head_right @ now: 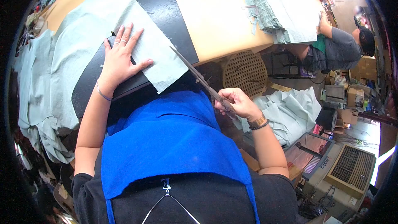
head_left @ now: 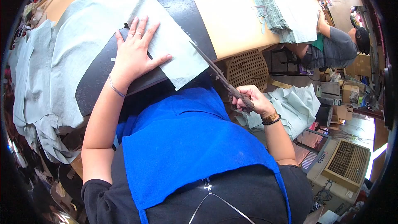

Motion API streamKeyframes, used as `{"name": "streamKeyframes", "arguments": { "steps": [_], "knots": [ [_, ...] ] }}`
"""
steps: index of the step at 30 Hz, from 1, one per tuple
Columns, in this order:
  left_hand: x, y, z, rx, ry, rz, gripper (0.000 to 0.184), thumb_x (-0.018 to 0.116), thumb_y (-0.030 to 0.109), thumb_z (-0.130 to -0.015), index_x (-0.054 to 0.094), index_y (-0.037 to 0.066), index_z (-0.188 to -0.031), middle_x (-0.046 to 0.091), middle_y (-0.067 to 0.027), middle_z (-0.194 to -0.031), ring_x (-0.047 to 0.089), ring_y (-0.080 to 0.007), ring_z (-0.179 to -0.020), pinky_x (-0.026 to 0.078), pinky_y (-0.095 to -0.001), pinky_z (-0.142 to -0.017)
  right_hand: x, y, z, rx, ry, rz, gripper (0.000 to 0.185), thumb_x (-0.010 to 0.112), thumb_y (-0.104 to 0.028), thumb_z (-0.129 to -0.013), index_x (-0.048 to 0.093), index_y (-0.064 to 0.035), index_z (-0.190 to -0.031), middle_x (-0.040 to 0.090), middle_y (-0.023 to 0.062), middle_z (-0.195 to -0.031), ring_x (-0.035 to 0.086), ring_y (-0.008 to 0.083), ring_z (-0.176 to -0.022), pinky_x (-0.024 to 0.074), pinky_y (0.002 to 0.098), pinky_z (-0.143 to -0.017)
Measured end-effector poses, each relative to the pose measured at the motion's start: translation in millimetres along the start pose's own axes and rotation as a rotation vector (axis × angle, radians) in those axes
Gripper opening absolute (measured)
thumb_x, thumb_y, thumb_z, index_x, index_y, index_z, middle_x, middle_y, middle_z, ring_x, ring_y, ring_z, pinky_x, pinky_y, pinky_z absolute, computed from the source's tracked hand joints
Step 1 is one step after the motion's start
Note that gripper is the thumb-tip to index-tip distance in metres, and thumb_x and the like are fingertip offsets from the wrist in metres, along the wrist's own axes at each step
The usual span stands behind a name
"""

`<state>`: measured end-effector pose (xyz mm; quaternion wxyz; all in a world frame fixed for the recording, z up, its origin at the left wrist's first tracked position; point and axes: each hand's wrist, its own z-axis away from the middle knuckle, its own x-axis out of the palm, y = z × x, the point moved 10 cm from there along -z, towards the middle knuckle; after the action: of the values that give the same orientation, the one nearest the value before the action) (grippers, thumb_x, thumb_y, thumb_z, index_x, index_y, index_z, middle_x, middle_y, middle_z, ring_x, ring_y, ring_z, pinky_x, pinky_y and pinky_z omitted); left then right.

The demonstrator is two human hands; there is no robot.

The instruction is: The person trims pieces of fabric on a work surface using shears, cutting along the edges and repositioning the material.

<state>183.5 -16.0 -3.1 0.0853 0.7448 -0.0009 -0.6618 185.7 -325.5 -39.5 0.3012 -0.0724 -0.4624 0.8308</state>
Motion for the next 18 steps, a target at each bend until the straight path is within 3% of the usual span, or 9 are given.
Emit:
{"name": "streamKeyframes", "arguments": {
  "steps": [10, 18],
  "knots": [
    [-1, 0, 0, 0.001, 0.023, 0.014, 0.092, 0.056, 0.074, -0.072, 0.038, 0.019, -0.144, 0.027, -0.0131, -0.153, 0.019, -0.0316, -0.143, 0.011, -0.0705, -0.105, -16, 12, 16, 0.084, 0.039, 0.056, 0.019, 0.071, -0.021, -0.085, 0.061, -0.0052, -0.082, 0.061, -0.0004, -0.072, 0.057, 0.0057, -0.062, 0.0486, 0.0203, -0.057],
    [-2, 12, 5, 0.035, 0.004, 0.043, 0.095, 0.055, 0.076, -0.071, 0.037, 0.018, -0.144, 0.028, -0.0155, -0.152, 0.020, -0.0332, -0.142, 0.010, -0.0705, -0.105, 1, -2, -12, -0.024, -0.017, -0.031, 0.019, 0.071, -0.018, -0.084, 0.060, -0.0037, -0.081, 0.060, 0.0003, -0.071, 0.056, 0.0068, -0.061, 0.0474, 0.0209, -0.057]
  ]
}}
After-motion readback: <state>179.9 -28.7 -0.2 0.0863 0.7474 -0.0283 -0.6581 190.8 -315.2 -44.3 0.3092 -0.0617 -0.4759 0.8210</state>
